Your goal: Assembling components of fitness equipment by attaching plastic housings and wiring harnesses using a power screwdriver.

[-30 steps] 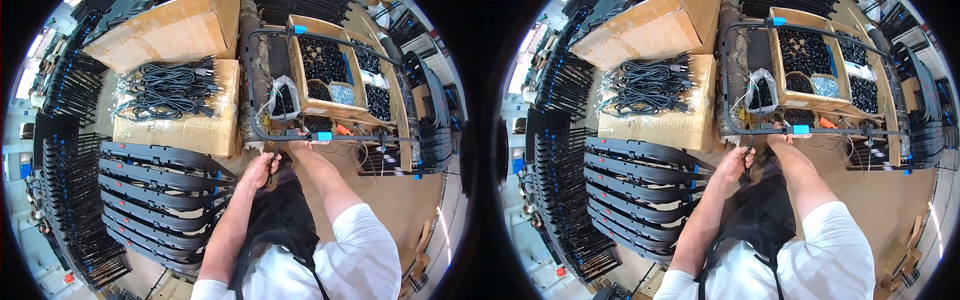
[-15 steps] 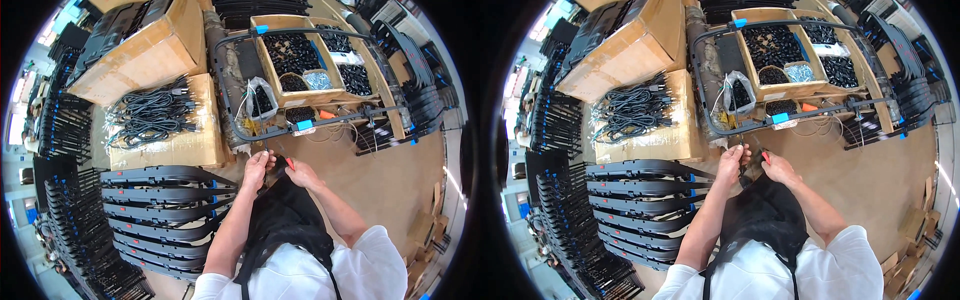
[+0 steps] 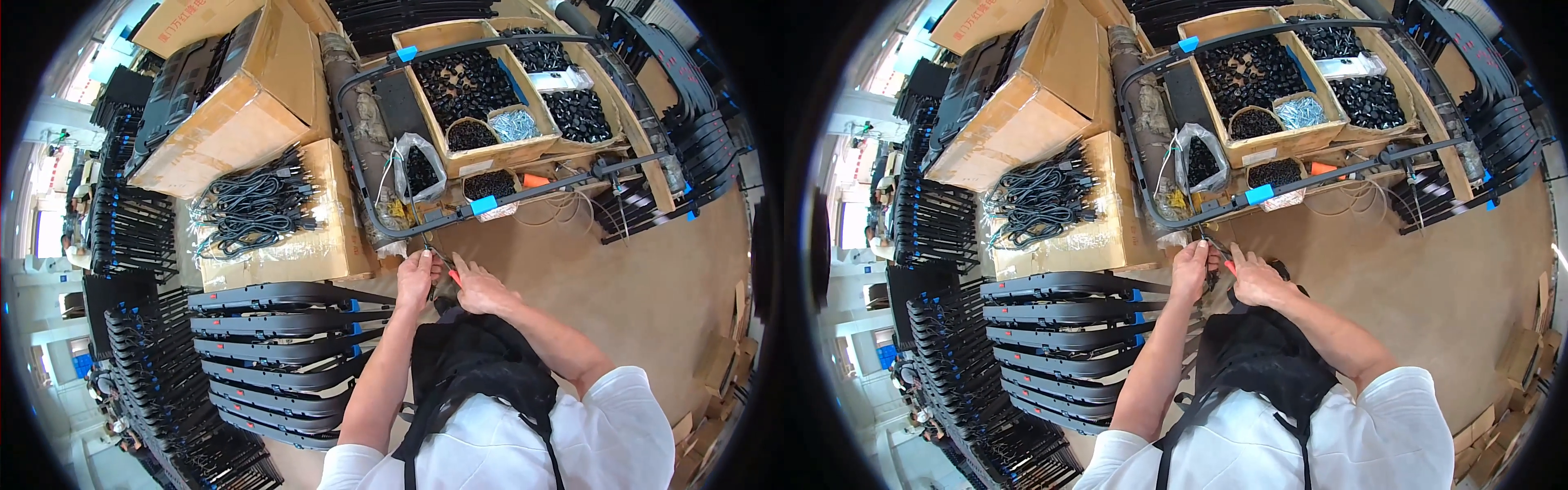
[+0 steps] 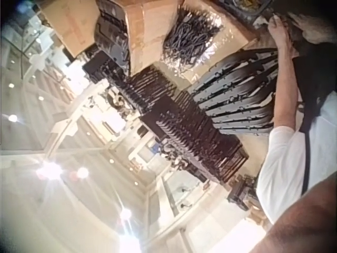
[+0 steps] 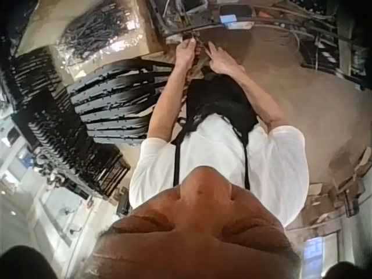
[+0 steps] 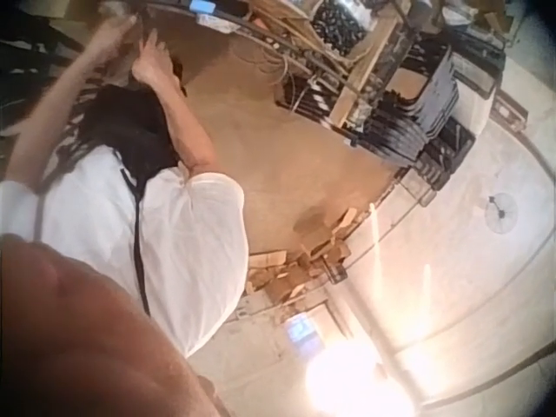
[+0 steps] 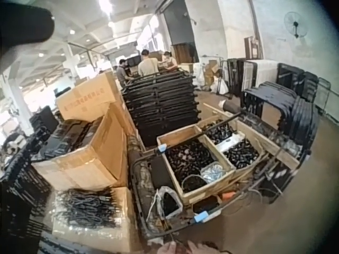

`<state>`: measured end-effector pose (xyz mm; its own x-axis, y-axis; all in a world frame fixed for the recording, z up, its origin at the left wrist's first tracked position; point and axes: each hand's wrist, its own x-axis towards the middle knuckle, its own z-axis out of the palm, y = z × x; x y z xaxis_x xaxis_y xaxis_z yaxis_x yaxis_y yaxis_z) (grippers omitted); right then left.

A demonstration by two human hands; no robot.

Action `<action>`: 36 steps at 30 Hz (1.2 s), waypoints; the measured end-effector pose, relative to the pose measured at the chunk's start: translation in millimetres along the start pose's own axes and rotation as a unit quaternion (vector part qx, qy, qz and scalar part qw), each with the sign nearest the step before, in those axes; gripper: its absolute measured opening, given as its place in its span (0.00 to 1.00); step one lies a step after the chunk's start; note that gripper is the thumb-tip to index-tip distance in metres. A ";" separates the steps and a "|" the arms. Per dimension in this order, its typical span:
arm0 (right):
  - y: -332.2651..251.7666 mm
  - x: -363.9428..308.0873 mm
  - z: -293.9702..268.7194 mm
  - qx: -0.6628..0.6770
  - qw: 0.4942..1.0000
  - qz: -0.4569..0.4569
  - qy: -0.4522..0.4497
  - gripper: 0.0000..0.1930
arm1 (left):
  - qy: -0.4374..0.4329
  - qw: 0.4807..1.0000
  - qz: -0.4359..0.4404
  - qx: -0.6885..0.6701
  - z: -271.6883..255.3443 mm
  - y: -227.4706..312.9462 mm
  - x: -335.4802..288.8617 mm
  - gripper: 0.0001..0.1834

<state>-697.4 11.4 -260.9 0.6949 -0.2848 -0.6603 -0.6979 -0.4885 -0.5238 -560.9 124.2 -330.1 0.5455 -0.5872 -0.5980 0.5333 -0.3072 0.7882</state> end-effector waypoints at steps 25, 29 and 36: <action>12.1 -12.9 -36.6 -0.031 0.994 -0.104 0.012 0.55 | 0.030 0.996 0.086 -0.024 8.3 -18.1 3.0 0.15; 12.1 -13.0 -21.6 -0.022 0.990 -0.119 0.071 0.54 | 0.008 0.997 0.079 -0.006 -1.3 -13.2 4.8 0.15; -13.4 -30.8 1.0 -0.079 0.974 -0.097 0.187 0.50 | 0.169 0.818 0.285 0.470 -27.9 90.4 13.2 0.14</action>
<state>-709.6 27.6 -234.1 0.8465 -0.4403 -0.2992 -0.5318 -0.6753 -0.5110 -487.5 109.5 -270.8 0.7653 -0.6432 0.0244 -0.5153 -0.5896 0.6220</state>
